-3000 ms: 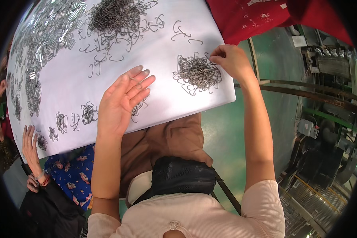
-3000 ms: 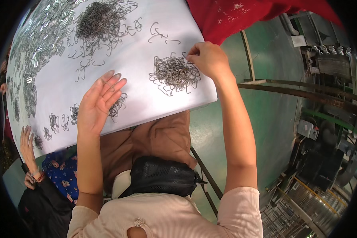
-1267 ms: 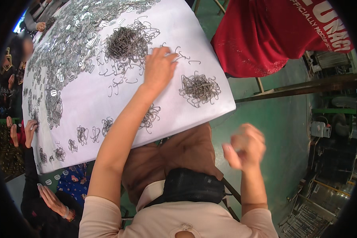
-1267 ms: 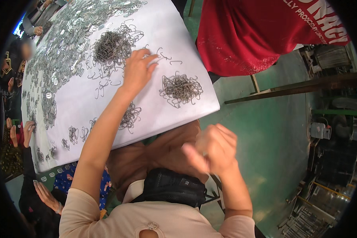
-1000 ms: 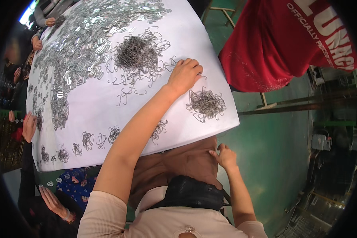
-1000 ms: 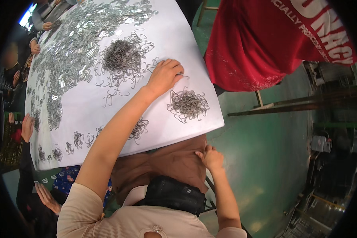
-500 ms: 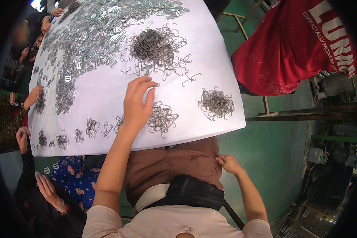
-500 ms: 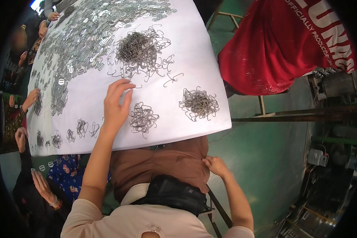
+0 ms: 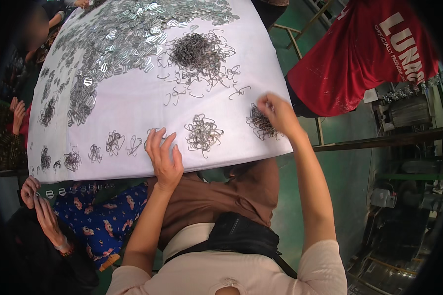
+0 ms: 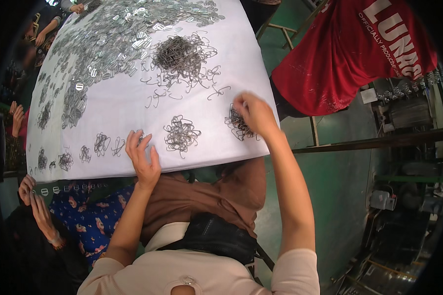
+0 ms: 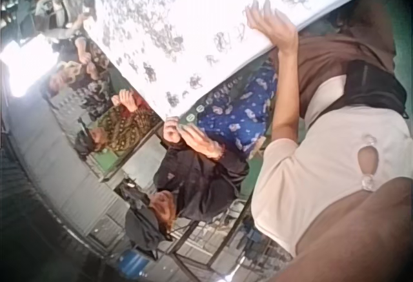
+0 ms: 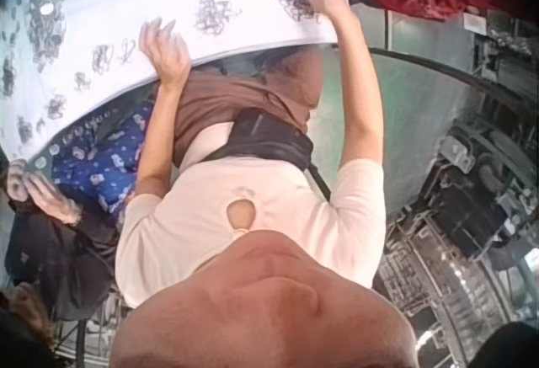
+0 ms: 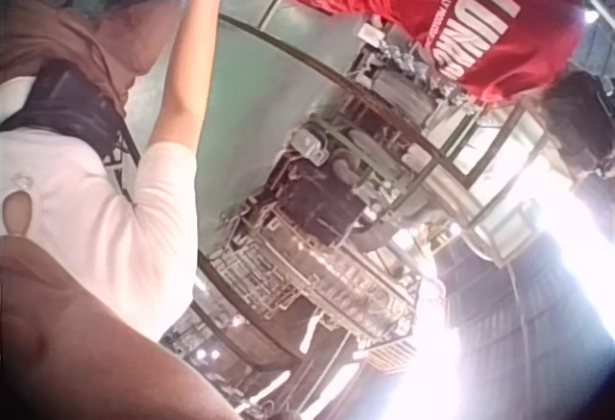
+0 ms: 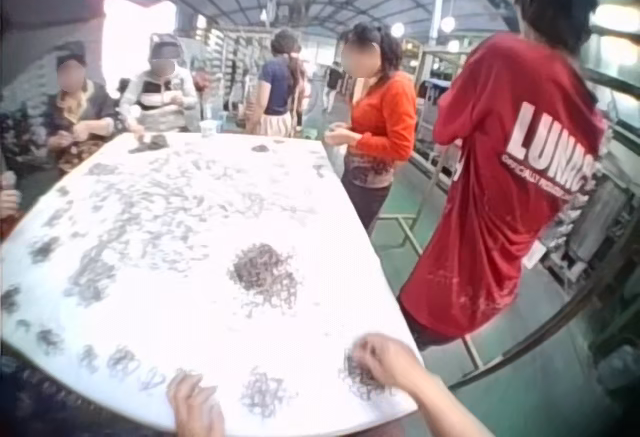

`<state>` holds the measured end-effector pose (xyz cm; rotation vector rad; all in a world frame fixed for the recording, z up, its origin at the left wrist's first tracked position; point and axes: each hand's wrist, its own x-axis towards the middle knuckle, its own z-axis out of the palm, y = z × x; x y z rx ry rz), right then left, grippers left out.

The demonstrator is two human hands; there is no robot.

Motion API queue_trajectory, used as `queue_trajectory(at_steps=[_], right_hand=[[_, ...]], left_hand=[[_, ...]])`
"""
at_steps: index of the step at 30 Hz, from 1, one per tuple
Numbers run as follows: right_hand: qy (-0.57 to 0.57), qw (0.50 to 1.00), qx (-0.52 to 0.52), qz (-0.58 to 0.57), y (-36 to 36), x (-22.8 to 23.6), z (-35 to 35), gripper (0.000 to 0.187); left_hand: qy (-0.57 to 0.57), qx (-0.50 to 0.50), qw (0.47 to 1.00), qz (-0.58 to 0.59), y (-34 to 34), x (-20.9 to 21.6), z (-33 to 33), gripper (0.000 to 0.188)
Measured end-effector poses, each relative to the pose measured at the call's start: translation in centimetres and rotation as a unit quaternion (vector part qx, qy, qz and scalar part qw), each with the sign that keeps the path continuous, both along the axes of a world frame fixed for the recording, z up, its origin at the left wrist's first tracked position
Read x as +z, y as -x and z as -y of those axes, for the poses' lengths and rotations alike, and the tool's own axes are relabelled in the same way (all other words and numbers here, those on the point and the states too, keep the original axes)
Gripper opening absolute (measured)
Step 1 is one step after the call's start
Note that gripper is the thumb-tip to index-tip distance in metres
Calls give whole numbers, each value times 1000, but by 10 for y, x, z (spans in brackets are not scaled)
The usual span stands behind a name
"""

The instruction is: The person threads wire hooks through metal buckles to assemble a chain, then hangs the completed section on a metal rack.

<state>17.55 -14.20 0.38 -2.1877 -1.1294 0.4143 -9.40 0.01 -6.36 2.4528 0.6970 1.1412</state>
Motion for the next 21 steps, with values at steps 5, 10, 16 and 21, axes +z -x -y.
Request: queue_trajectory(at_steps=[5, 10, 16, 21], right_hand=[[50, 995, 4, 89, -54, -29, -51, 12], [146, 977, 80, 136, -55, -33, -64, 12], [154, 967, 85, 182, -59, -14, -45, 15], [300, 947, 112, 27, -50, 20, -29, 17]], left_hand=[[-62, -8, 998, -32, -1, -9, 2, 30], [-80, 14, 996, -36, 1, -8, 4, 30], [-79, 18, 996, -41, 1, -10, 4, 31], [-78, 9, 995, -53, 0, -5, 3, 31]])
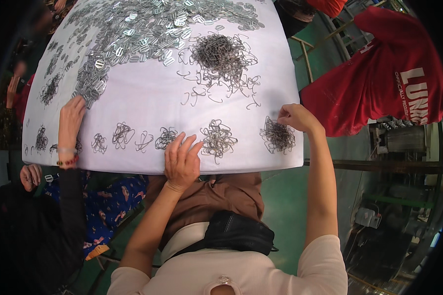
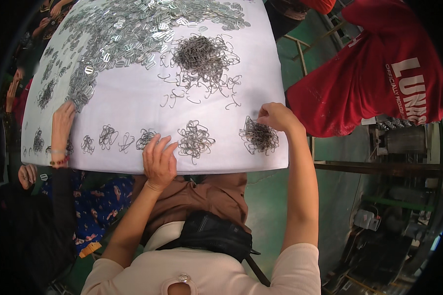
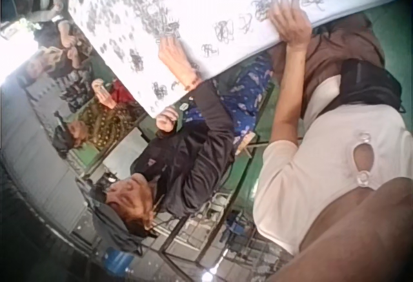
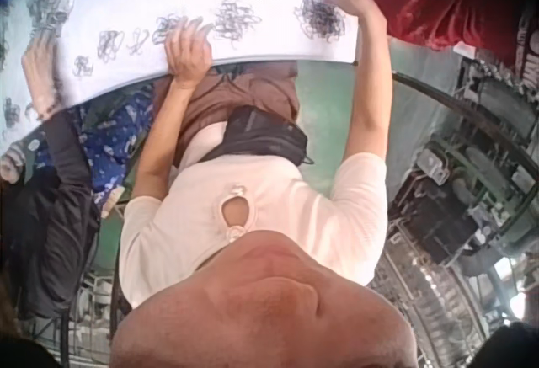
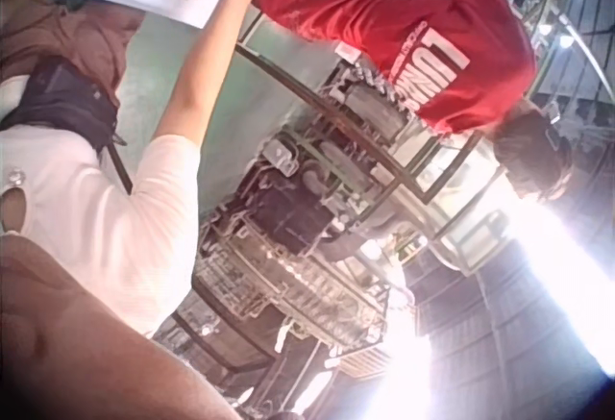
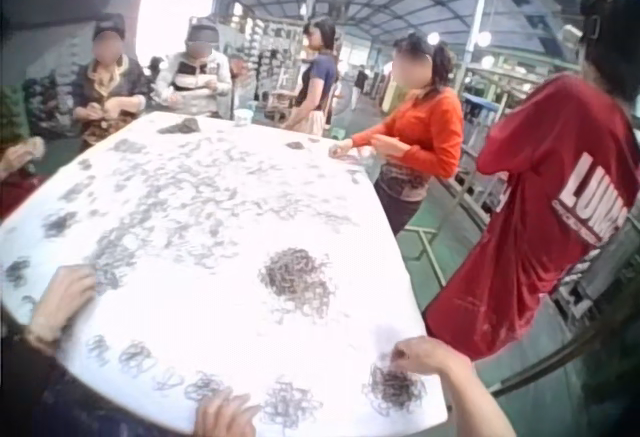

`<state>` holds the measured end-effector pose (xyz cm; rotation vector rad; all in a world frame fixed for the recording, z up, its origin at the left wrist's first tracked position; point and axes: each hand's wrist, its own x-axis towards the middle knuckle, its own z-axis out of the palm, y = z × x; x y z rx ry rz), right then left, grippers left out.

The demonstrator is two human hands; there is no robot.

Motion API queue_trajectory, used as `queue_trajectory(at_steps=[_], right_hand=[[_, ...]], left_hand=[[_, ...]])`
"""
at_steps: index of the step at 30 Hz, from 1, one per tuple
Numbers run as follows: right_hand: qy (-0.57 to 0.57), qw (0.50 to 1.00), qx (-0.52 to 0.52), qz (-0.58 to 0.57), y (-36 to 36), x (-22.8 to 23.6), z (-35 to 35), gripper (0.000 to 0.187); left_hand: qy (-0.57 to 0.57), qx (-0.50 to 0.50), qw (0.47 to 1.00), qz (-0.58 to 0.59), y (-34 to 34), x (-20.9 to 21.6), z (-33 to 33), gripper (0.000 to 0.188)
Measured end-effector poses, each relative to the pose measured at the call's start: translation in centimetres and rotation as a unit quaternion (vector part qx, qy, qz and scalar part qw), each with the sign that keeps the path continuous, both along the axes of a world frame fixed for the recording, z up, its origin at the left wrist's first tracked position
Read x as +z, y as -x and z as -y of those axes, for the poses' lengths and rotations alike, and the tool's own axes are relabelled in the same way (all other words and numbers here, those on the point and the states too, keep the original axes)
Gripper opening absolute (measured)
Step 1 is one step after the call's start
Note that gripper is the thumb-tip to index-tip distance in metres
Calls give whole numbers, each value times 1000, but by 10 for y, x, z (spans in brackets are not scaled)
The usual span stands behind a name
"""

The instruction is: The person threads wire hooks through metal buckles to assemble a chain, then hangs the completed section on a metal rack.

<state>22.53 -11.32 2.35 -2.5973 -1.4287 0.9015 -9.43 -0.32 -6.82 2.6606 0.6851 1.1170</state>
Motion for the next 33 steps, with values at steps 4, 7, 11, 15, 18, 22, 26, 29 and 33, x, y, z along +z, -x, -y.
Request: queue_trajectory(at_steps=[4, 7, 11, 15, 18, 22, 26, 29, 33], right_hand=[[-164, 985, 37, 37, 10, -17, -40, 13], [-245, 967, 35, 53, 39, -35, -78, 23], [-283, 938, 119, 160, 44, -58, -100, 35], [-179, 948, 62, 258, 39, -49, -102, 37], [-266, 936, 73, 217, 52, -48, -112, 35], [-366, 914, 158, 73, 105, -62, -146, 35], [-363, 900, 203, 132, 129, -77, -167, 55], [-300, 923, 204, 131, 125, -87, -182, 72], [-287, 921, 179, 194, 110, -94, -217, 77]], left_hand=[[4, -6, 1000, -9, 0, 2, 0, 31], [6, -5, 1000, -11, -2, 1, -1, 31], [18, -4, 1000, -5, -4, 1, 0, 31], [15, 4, 1000, -4, -3, 0, 0, 31], [15, 2, 1000, -5, -3, 1, 0, 31], [23, -8, 1000, 0, -2, -1, -1, 31], [35, -3, 999, 2, 1, -1, -2, 32], [39, 4, 999, 1, -1, -1, -1, 32], [44, -8, 999, -4, -3, 1, -2, 34]])
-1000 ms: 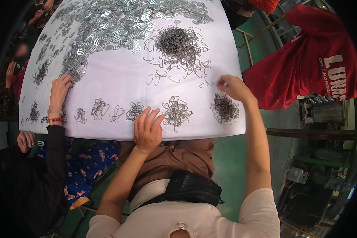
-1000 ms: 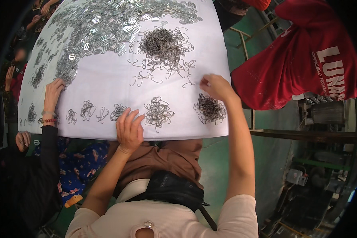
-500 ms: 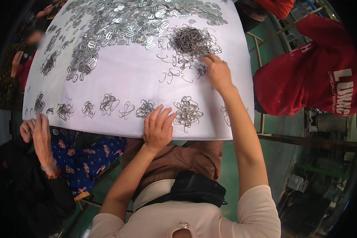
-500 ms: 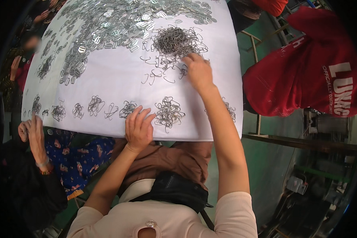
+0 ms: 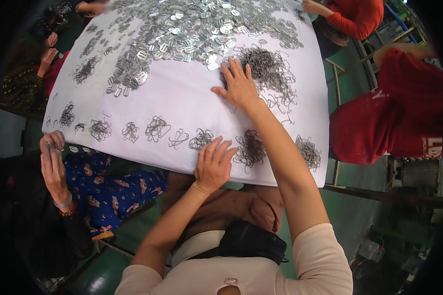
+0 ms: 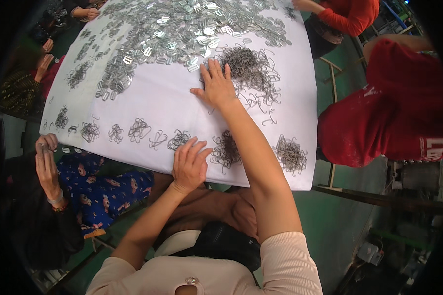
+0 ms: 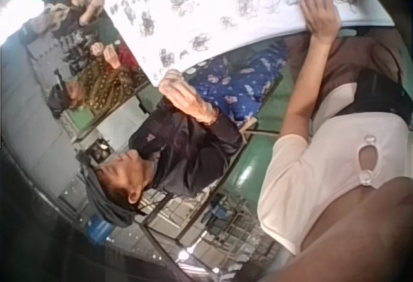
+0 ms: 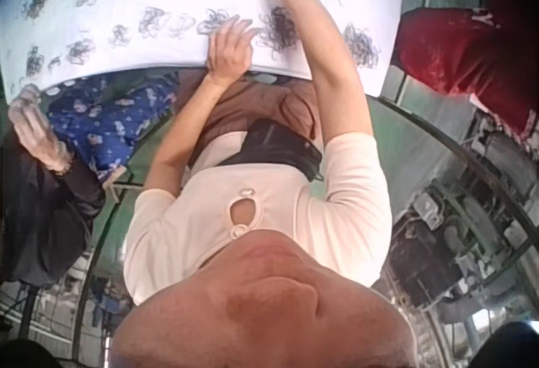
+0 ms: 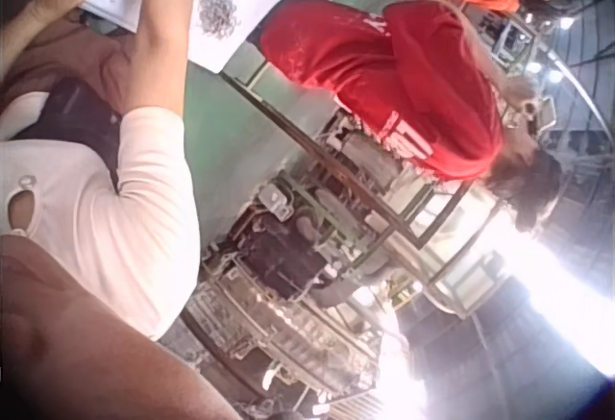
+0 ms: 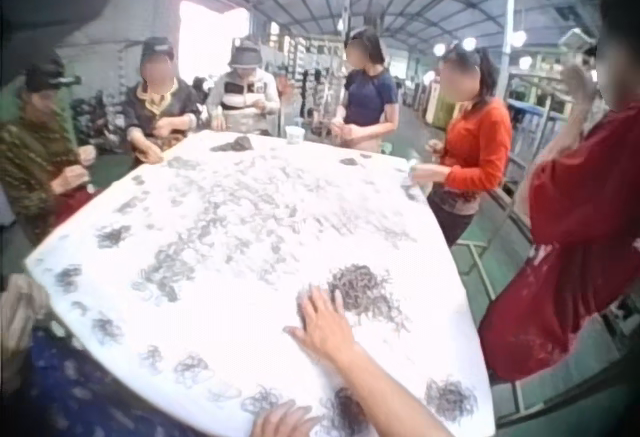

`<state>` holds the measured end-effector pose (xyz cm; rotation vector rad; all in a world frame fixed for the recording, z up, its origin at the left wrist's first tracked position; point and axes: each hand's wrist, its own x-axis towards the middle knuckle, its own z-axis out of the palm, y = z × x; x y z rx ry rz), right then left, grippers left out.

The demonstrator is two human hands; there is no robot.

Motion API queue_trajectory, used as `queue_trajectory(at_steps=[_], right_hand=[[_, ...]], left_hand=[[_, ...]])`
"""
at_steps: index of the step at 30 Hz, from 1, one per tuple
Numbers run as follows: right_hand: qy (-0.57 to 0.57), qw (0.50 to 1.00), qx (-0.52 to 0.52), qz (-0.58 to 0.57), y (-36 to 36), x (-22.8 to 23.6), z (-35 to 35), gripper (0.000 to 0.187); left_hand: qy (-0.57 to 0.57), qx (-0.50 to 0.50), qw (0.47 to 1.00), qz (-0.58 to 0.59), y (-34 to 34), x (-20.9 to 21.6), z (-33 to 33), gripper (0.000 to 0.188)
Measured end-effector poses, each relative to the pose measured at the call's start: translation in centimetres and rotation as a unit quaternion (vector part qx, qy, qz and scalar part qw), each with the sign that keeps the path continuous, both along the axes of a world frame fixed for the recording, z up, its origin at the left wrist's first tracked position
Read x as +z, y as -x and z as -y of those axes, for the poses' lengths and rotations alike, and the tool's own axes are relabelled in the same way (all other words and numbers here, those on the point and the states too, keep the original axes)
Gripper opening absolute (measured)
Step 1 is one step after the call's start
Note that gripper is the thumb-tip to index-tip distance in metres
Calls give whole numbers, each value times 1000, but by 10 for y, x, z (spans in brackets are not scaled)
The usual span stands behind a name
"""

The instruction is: The person threads wire hooks through metal buckles to assemble a chain, then hangs the completed section on a metal rack.

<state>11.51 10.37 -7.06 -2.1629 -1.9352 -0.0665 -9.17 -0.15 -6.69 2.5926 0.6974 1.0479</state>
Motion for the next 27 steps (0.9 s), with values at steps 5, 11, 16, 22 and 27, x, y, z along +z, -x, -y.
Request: queue_trajectory(at_steps=[5, 11, 16, 22, 27], right_hand=[[56, 998, -13, 21, -13, 5, -22, 72], [-22, 995, 100, 11, -19, 4, 51, 47], [-12, 998, 65, 21, -42, 28, 107, 30], [-64, 989, -68, -112, -54, 47, 80, 10], [13, 979, -68, -191, -52, 48, 61, 8]], left_hand=[[-1, 9, 1000, -6, 1, 2, 0, 33], [15, 13, 1000, -11, 5, -2, -1, 31], [14, -9, 1000, -11, 7, 2, -2, 28], [29, -23, 999, 5, 2, 2, -3, 31], [39, -15, 999, 0, 1, 0, -3, 29]])
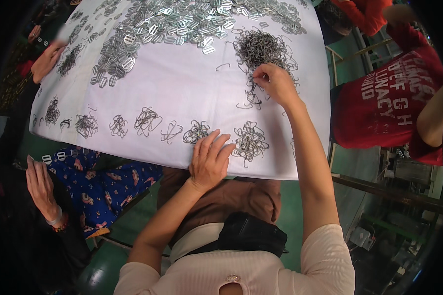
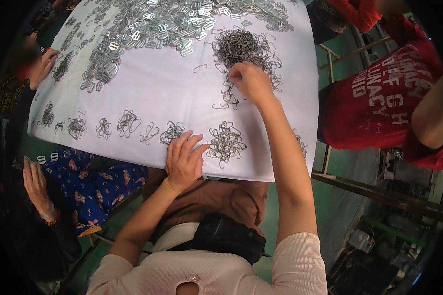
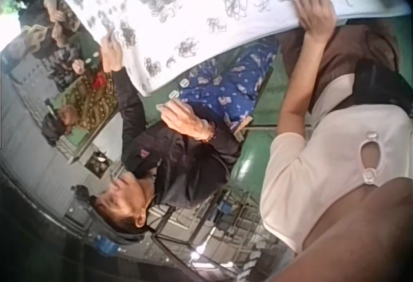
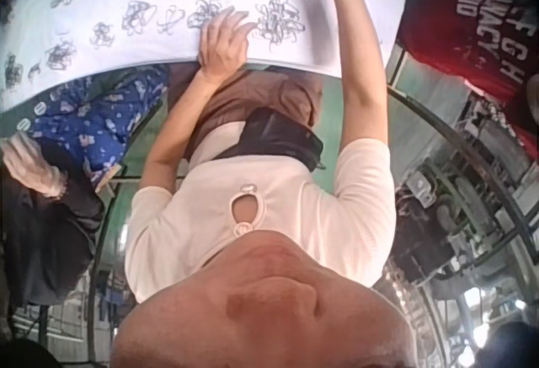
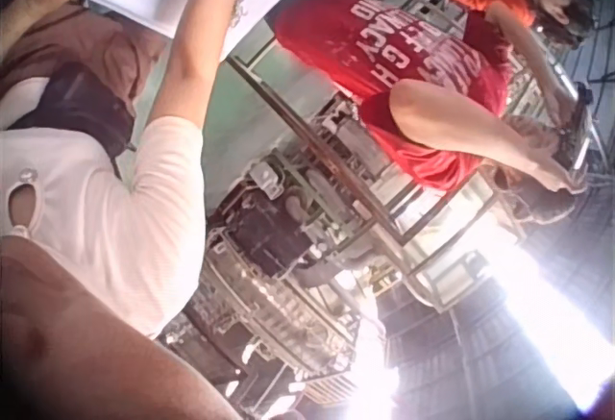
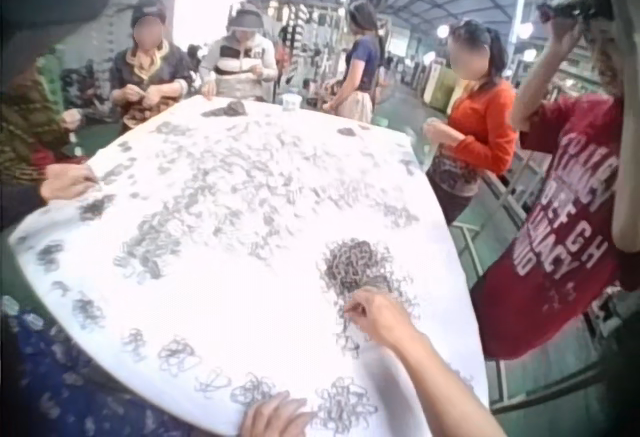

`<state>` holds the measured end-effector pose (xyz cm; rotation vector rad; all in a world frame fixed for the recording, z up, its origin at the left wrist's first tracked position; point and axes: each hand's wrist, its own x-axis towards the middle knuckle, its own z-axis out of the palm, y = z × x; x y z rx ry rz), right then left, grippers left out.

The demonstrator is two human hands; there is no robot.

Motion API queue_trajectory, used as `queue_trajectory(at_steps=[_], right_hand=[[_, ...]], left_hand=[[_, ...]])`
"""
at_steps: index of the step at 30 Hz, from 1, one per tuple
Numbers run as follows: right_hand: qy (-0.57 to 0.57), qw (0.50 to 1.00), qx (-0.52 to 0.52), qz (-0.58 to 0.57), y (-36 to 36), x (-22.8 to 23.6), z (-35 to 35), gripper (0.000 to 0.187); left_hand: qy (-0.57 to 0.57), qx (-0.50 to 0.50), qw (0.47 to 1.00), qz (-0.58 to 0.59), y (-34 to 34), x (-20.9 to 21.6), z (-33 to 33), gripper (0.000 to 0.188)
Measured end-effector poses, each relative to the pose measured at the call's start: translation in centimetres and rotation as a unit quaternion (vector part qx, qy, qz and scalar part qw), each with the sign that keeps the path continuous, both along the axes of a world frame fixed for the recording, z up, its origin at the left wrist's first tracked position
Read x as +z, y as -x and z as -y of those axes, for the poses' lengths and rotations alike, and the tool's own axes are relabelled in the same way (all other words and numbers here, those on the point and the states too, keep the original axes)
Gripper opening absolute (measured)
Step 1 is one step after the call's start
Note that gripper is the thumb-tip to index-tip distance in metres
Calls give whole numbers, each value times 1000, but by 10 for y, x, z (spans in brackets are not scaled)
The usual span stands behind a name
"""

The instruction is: The person threads wire hooks through metal buckles to assemble a chain, then hangs the completed section on a metal rack.

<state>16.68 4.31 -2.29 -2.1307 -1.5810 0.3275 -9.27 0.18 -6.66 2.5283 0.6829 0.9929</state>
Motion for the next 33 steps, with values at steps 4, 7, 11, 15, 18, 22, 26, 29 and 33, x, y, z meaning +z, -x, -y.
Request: queue_trajectory(at_steps=[4, 7, 11, 15, 18, 22, 26, 29, 33], right_hand=[[43, 997, 29, 60, 12, -2, 5, 8], [37, 993, 48, 100, 12, -5, 9, 7], [0, 999, 20, 32, 14, -3, 15, 6], [-49, 988, -66, -128, -4, -8, 37, 4], [-101, 962, -113, -228, 18, -13, 41, 8], [-131, 935, -176, -278, 41, -15, 65, 21], [-135, 927, -182, -298, 49, -9, 83, 28], [-129, 920, -200, -310, 49, 3, 95, 26], [-138, 909, -208, -335, 45, 7, 110, 23]], left_hand=[[3, 6, 1000, -5, 2, 1, 0, 29], [17, -5, 1000, -3, 3, 7, -4, 29], [58, -37, 994, 80, 2, 30, -37, 29], [63, -2, 996, 68, -58, 28, -136, 26], [-7, 72, 997, 19, -87, 1, -236, 32], [-59, 61, 994, -73, -144, 4, -286, 36], [-72, 14, 975, -211, -180, 5, -294, 42], [-88, -55, 958, -266, -172, -6, -294, 43], [-43, -72, 964, -253, -116, -3, -276, 42]])
